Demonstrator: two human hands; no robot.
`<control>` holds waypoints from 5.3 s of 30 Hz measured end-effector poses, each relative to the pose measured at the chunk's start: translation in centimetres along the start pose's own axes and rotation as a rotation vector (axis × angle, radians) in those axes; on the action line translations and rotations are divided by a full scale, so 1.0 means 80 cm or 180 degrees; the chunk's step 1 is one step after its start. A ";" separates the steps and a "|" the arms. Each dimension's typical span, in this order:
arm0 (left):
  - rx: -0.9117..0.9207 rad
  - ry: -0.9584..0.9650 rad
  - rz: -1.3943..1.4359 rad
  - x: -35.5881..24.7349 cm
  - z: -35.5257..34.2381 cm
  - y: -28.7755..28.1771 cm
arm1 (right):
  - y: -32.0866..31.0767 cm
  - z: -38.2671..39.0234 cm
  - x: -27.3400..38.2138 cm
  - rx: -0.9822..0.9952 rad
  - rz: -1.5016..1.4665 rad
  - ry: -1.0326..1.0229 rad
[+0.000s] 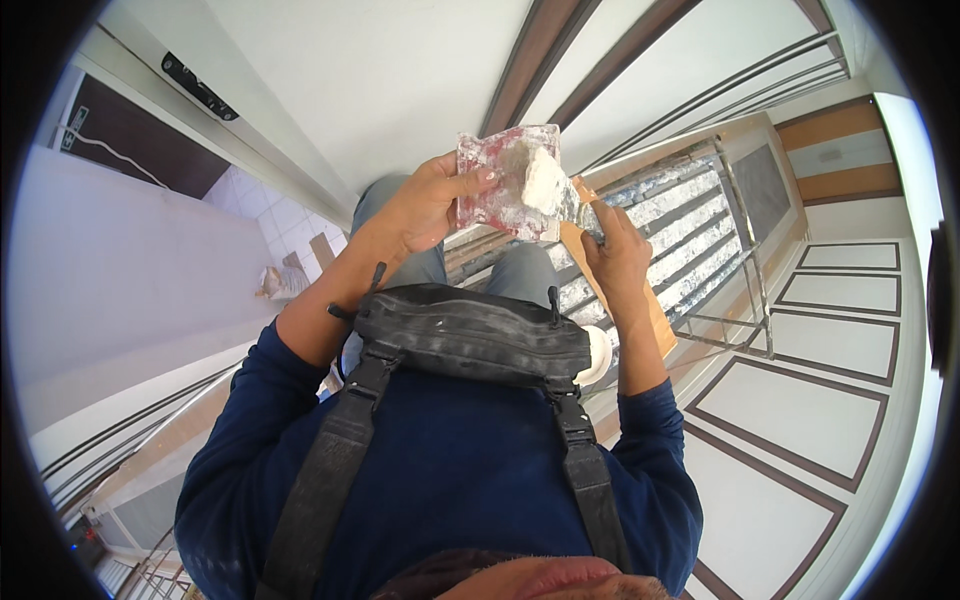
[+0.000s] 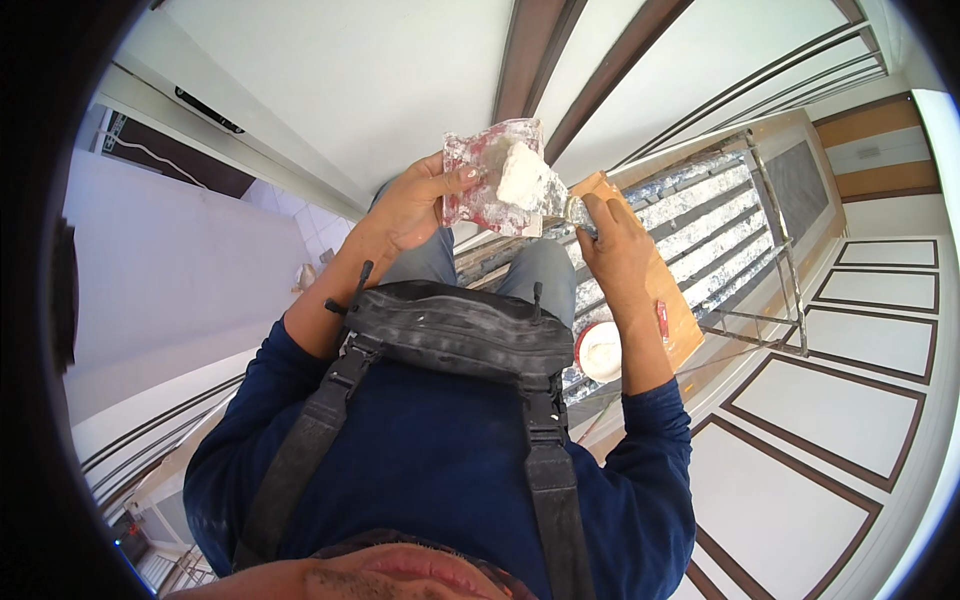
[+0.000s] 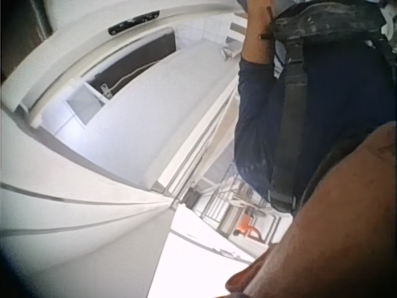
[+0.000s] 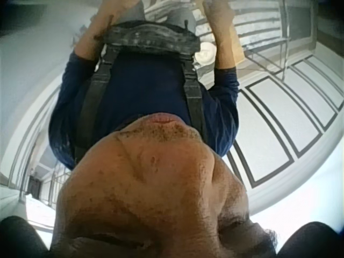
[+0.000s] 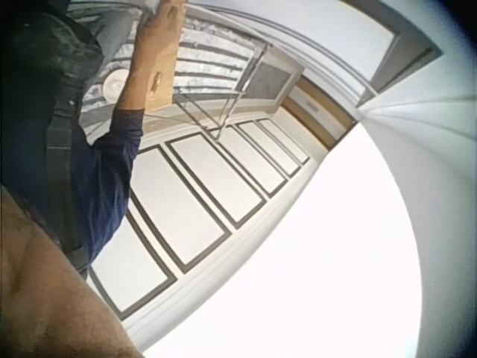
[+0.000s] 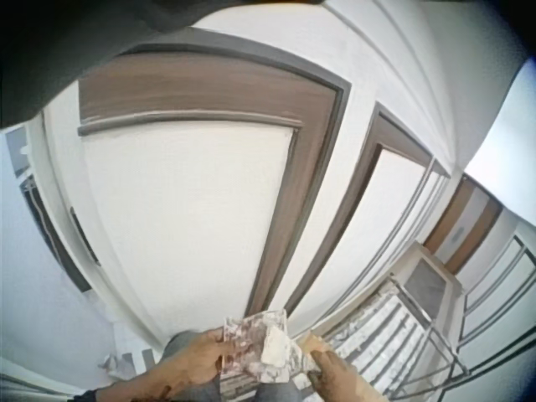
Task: The person applies plaster to the curved ceiling of a spiral staircase using a putty knife. They repeatedly scoop plaster from a container and spread it along the ceiling surface.
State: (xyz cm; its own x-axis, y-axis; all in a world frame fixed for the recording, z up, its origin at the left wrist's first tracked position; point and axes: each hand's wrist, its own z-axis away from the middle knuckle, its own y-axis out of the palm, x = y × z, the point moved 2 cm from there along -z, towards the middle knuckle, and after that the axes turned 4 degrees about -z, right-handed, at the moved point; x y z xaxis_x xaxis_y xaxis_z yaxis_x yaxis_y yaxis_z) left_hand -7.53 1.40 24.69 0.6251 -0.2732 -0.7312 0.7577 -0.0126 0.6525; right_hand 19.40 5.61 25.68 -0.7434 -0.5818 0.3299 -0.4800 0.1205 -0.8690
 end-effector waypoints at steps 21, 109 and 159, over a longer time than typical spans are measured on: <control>0.0508 -0.0393 0.0480 0.020 -0.012 -0.013 | 0.005 -0.030 -0.013 0.2093 -0.5760 0.1141; -0.0300 -0.0450 -0.0469 0.144 -0.002 -0.120 | -0.393 -0.284 0.328 -0.2722 0.1544 -0.1828; -0.0220 -0.0542 -0.0950 0.149 -0.006 -0.124 | -0.401 -0.252 0.394 -0.2812 0.1780 -0.2267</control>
State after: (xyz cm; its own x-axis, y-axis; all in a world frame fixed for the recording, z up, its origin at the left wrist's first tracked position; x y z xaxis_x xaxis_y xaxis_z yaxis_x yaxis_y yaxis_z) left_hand -7.55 -1.28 9.41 0.3381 -0.4240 -0.8402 0.9169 -0.0527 0.3955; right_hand 1.95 -0.39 71.42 -0.6619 -0.5477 -0.5117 -0.5329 0.8240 -0.1927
